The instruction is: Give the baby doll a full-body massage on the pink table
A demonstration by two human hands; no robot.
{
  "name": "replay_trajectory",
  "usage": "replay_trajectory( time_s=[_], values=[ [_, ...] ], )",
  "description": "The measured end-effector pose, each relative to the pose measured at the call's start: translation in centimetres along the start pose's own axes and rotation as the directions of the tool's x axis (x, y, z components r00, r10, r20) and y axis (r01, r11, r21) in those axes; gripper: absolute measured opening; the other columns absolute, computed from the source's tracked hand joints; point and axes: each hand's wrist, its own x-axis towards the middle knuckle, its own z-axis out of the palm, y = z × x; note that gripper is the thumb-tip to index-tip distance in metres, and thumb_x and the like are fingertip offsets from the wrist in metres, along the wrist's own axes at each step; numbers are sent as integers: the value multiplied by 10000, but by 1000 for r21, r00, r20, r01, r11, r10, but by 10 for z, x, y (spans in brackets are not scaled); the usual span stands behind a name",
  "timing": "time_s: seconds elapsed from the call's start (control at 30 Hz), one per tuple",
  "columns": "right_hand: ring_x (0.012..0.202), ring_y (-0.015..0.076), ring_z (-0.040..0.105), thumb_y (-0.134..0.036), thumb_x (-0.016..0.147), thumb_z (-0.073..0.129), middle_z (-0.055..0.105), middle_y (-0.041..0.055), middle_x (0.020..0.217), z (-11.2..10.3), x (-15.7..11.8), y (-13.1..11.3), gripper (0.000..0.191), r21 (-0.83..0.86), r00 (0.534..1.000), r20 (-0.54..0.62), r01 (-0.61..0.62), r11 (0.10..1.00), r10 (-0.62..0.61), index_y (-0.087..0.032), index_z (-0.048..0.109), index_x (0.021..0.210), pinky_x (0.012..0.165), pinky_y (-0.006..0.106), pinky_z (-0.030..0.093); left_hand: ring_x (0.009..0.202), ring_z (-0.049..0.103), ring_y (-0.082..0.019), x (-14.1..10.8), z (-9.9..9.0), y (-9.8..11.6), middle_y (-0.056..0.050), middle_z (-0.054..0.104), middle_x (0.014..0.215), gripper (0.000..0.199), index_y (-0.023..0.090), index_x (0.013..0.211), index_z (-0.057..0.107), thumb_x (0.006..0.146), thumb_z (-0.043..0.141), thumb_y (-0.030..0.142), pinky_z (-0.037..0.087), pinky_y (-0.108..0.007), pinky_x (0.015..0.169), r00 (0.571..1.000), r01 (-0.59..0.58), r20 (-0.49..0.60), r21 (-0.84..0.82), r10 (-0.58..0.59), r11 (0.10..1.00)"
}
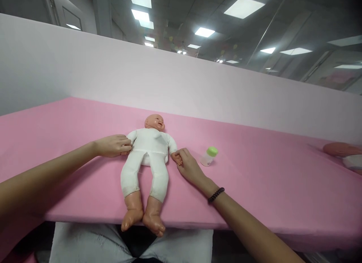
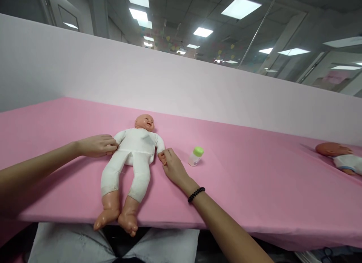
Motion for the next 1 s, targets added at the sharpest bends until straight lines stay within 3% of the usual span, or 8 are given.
replay_trajectory(
  time_s=[0.13,0.27,0.33,0.47,0.57,0.73,0.9,1.0],
  values=[
    [865,193,555,-54,803,412,558,59,971,-6,-1,-3,193,-22,999,53,9,1000,-7,-226,473,866,751,332,472,672,581,-168,5,-10,1,-40,618,764,146,251,786,629,902,560,198,478,-303,708,999,-1,50,-58,4,998],
    [917,214,614,-272,815,654,636,71,1063,-19,17,-6,354,145,983,-78,-156,977,168,-223,519,1139,766,344,494,775,631,-168,17,-22,-11,-27,679,879,130,244,936,655,810,663,272,493,-290,744,953,212,-161,-246,-256,946],
    [927,224,641,-399,752,755,665,84,1078,-25,38,-4,561,319,935,-181,-237,918,305,-213,477,1202,770,345,509,833,642,-179,28,-19,-23,-41,692,951,267,220,997,629,766,706,330,508,-300,770,783,368,-348,-407,-515,836],
    [894,196,669,-387,723,770,713,72,1042,-28,92,15,563,481,801,-292,-350,804,523,-206,473,1166,824,328,513,869,652,-198,55,9,-54,-61,708,1067,453,200,1045,605,697,771,437,512,-314,742,239,572,-392,-683,-888,455],
    [922,192,678,-393,821,685,724,85,1047,-17,128,37,352,433,720,-310,-475,766,621,-194,537,1071,828,297,499,981,672,-223,69,37,-77,-58,736,1100,359,203,1015,643,732,747,398,501,-321,815,84,675,-278,-691,-957,260],
    [942,213,675,-406,923,575,741,104,1044,12,154,71,235,239,674,-200,-671,702,711,-183,649,930,803,287,463,1028,691,-311,79,71,-96,-120,764,1037,297,207,861,697,827,673,501,496,-360,781,-18,872,22,-489,-1000,-26],
    [766,213,672,-307,896,598,726,87,760,23,156,83,244,233,680,-105,-692,683,725,-178,662,699,751,299,452,989,706,-329,85,79,-96,-140,770,993,319,212,796,701,798,718,530,491,-364,711,-9,910,127,-409,-992,-61],
    [840,206,682,-350,904,595,745,95,874,15,156,78,210,274,668,-150,-681,680,729,-164,678,852,763,289,467,1007,701,-323,87,73,-94,-125,772,1016,318,212,841,703,833,673,528,496,-367,742,2,883,62,-470,-998,-27]
  ],
)
